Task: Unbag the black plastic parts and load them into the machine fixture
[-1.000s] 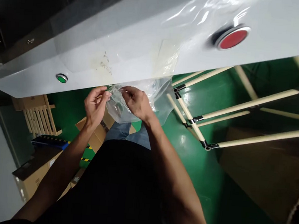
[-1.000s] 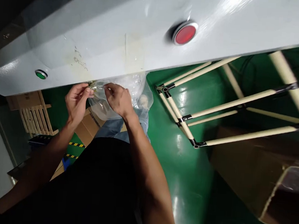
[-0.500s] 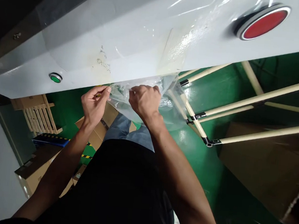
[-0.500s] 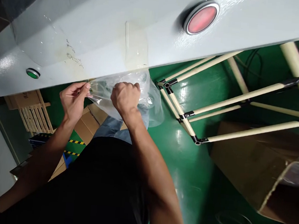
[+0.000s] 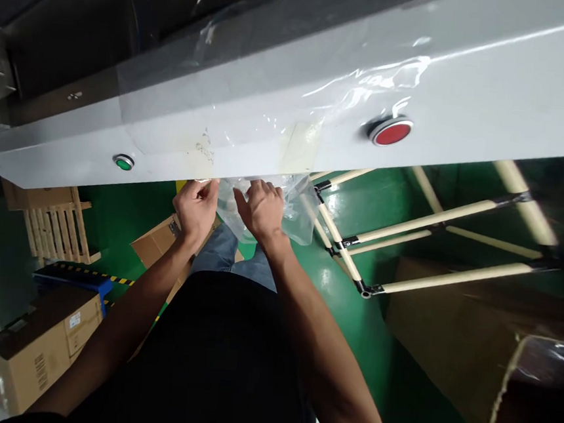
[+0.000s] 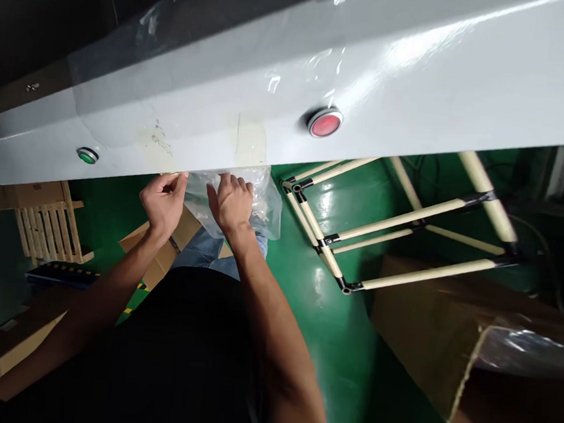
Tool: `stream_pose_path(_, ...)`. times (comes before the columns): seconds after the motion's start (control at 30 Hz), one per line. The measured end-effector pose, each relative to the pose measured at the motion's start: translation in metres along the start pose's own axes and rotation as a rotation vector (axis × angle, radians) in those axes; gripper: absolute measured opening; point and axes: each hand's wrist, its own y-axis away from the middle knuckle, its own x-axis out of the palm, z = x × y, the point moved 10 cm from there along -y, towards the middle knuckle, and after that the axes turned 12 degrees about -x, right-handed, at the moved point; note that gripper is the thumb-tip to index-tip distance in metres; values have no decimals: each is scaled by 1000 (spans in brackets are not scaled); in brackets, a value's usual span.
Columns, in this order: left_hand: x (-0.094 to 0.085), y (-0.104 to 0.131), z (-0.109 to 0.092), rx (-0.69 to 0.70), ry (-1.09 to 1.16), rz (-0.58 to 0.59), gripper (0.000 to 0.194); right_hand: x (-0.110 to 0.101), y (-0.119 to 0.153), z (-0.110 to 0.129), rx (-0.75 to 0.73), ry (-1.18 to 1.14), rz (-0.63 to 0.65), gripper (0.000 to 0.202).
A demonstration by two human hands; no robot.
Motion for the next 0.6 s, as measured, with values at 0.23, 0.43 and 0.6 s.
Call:
stream_pose_path(0.23,4,3,16,-163,-39,-30,26,-2,-5,-4,37,143,65,35)
stream_pose_path(0.43,8,9,29,-263,-67,12,28,0,-9,-4,7,202,126,43)
stream_pose_path(0.6,2,36,66,-495,-73,124,50,-3,-1,10,-103,269,171,50)
